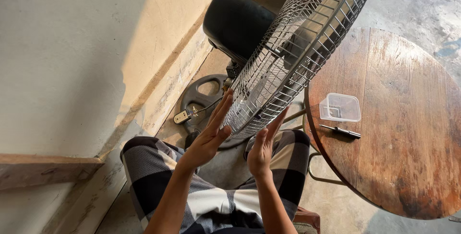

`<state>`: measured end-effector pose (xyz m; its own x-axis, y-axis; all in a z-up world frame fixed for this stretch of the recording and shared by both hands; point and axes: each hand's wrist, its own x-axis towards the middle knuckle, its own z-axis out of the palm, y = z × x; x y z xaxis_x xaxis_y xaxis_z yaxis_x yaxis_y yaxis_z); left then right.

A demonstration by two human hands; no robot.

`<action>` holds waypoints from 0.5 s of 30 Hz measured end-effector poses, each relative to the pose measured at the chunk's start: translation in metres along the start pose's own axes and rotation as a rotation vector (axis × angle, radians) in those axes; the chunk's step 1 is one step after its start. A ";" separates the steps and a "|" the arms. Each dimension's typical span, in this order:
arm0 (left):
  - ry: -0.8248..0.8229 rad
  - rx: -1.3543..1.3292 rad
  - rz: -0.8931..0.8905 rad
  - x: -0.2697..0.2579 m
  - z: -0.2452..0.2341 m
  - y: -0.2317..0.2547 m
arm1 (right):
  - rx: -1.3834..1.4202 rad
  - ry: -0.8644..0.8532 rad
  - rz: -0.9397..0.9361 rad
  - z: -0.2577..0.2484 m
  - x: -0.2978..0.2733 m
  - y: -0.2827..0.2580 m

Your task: The person aligns and secures the front wire cage of an electric fan by hand, repeatedly adjusting its position to fit the mounting points. A screwdriver and a small plastic container are visible on a nearby table.

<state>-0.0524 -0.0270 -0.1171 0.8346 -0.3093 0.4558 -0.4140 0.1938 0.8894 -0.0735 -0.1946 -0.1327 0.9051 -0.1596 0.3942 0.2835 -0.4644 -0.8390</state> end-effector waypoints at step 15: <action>-0.088 -0.067 -0.683 -0.002 -0.049 -0.045 | 0.111 -0.009 0.064 0.008 -0.021 0.028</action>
<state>-0.0180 0.0105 -0.1594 0.8666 -0.4562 -0.2022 0.2196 -0.0151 0.9755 -0.0815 -0.1971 -0.1675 0.9252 -0.1779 0.3353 0.2577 -0.3545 -0.8989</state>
